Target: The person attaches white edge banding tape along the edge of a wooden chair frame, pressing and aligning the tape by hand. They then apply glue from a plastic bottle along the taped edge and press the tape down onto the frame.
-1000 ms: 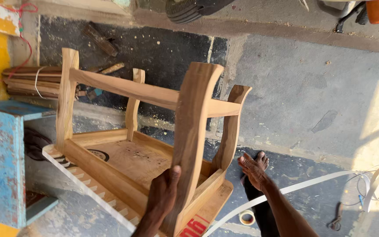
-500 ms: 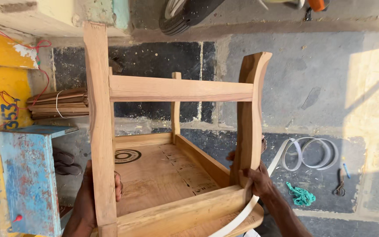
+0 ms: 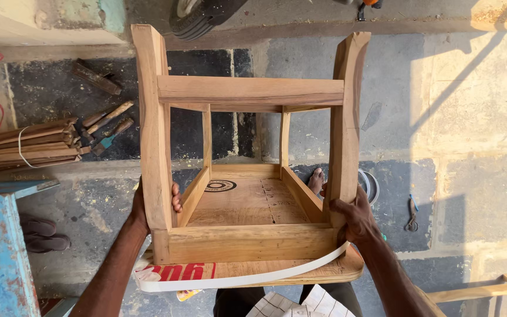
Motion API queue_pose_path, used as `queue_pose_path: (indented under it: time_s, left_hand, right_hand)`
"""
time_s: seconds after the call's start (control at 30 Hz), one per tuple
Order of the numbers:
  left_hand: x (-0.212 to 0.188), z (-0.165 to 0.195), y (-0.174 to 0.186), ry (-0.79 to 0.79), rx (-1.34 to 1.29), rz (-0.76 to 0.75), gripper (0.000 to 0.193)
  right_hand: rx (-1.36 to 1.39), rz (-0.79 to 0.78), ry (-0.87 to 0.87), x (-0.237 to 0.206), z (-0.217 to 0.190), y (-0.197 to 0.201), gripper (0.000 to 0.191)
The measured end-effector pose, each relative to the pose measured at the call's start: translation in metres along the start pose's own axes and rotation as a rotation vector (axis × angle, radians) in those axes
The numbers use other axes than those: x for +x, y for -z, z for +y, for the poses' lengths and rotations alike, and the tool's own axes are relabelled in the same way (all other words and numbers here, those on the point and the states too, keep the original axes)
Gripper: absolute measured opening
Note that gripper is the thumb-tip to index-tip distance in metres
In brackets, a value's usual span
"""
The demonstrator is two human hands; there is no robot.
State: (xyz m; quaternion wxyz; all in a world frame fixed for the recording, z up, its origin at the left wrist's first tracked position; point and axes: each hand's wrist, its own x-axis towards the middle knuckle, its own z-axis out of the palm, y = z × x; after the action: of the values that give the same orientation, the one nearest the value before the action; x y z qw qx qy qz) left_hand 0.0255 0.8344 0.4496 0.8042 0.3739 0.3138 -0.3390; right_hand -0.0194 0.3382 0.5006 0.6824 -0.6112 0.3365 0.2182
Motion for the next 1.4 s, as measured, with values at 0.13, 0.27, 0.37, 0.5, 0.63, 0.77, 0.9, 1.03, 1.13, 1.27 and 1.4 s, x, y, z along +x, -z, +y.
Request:
queue_pose_path:
  time_s: [0.13, 0.27, 0.37, 0.5, 0.63, 0.77, 0.9, 1.03, 1.13, 1.27, 1.4]
  left_hand:
    - [0.025, 0.003, 0.008, 0.004, 0.000, -0.113, 0.068]
    - [0.025, 0.008, 0.026, 0.023, -0.097, -0.285, 0.065]
    - [0.016, 0.005, 0.029, -0.006, -0.224, -0.040, 0.062]
    - [0.040, -0.007, 0.010, -0.201, -0.285, 0.374, 0.056]
    - [0.079, -0.008, -0.028, -0.277, -0.209, 0.586, 0.051]
    - [0.100, -0.007, -0.068, -0.297, -0.125, 0.716, 0.046]
    - [0.093, -0.023, -0.086, -0.312, -0.051, 0.796, 0.042]
    - [0.065, -0.028, -0.080, -0.356, 0.132, 0.939, 0.038]
    - [0.023, -0.017, -0.087, -0.434, 0.604, 1.096, 0.036]
    - [-0.053, -0.055, -0.142, -0.588, 1.518, 0.730, 0.034]
    - [-0.072, -0.118, -0.204, -0.666, 1.809, 0.177, 0.066]
  right_hand:
    - [-0.180, 0.028, -0.062, 0.013, -0.005, -0.016, 0.065]
    - [-0.559, 0.122, 0.271, 0.017, -0.012, -0.035, 0.098]
    - [-0.138, -0.055, -0.064, 0.014, -0.017, -0.042, 0.115]
    - [-0.143, -0.125, -0.084, 0.020, -0.028, -0.036, 0.112]
    - [-0.156, -0.112, 0.072, 0.050, -0.041, -0.021, 0.111]
    - [-0.170, -0.083, 0.131, 0.069, -0.042, -0.009, 0.112]
    - [-0.196, -0.122, 0.077, 0.073, -0.040, -0.008, 0.114]
    - [-0.237, -0.253, -0.039, 0.076, -0.042, 0.003, 0.123]
    - [-0.344, -0.273, 0.078, 0.073, -0.038, 0.038, 0.125]
    - [-0.644, -0.405, 0.323, 0.046, -0.021, 0.123, 0.096]
    - [-0.826, -0.515, 0.461, 0.016, -0.029, 0.148, 0.101]
